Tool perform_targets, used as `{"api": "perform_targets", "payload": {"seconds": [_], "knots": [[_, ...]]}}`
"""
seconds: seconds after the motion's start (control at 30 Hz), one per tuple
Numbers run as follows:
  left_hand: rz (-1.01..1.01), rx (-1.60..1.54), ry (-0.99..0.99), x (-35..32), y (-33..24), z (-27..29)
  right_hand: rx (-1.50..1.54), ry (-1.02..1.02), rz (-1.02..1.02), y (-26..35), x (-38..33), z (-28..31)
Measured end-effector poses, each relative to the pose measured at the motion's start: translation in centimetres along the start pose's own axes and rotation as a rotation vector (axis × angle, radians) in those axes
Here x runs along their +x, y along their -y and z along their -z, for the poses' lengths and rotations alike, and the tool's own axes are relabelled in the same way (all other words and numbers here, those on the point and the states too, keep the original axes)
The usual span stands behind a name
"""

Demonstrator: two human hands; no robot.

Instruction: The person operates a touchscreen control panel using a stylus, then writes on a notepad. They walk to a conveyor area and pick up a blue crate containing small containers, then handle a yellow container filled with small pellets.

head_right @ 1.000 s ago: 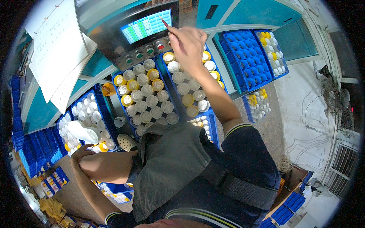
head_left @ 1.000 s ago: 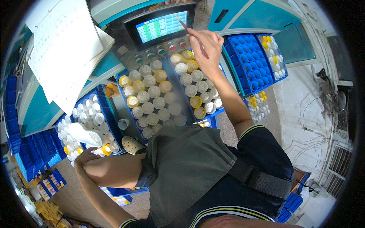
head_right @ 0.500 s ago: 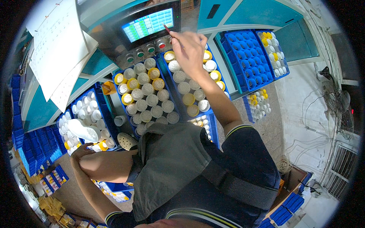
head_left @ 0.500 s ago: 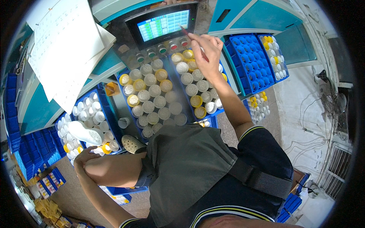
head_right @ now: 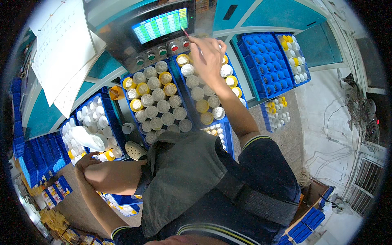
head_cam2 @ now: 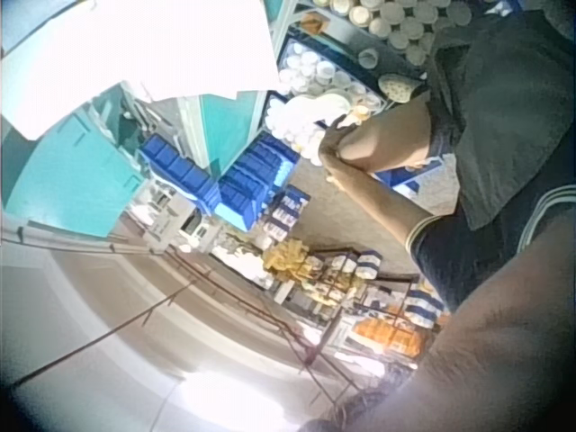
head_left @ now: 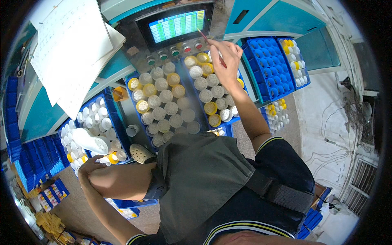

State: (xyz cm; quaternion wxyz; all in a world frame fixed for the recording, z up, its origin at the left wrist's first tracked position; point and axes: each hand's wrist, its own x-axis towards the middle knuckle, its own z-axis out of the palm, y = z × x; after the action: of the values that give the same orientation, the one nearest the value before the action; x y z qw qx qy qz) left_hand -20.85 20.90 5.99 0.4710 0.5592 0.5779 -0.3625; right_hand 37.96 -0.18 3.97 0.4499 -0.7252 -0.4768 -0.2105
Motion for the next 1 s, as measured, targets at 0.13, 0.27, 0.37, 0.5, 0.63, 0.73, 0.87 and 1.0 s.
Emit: {"api": "perform_targets", "payload": {"seconds": [0.13,0.27,0.37,0.5,0.63,0.73,0.87,1.0], "knots": [[0.011,-0.008,-0.017,-0.3,-0.2,0.0,0.092,-0.01,0.081,1.5,0.5,-0.4],[-0.027,0.054,-0.036,0.9,1.5,0.3,0.132,0.049,0.2,3.8,0.8,-1.4],[-0.052,0.059,-0.028,2.1,2.9,0.6,0.201,0.093,0.24,5.1,1.0,-2.1],[-0.03,0.102,-0.068,3.3,3.9,0.7,0.213,0.114,0.271,6.0,1.5,-2.9],[-0.019,-0.071,-0.047,4.0,4.7,0.9,0.202,0.122,0.276,6.2,1.7,-2.7],[-0.041,-0.276,-0.081,4.9,5.6,1.1,0.187,0.09,0.249,5.9,1.8,-2.1],[-0.032,-0.315,-0.213,5.9,6.6,1.4,0.119,0.045,0.237,5.3,2.4,-1.6],[-0.021,-0.33,-0.223,6.1,6.5,1.6,0.076,-0.04,0.269,4.7,3.4,-2.0]]}}
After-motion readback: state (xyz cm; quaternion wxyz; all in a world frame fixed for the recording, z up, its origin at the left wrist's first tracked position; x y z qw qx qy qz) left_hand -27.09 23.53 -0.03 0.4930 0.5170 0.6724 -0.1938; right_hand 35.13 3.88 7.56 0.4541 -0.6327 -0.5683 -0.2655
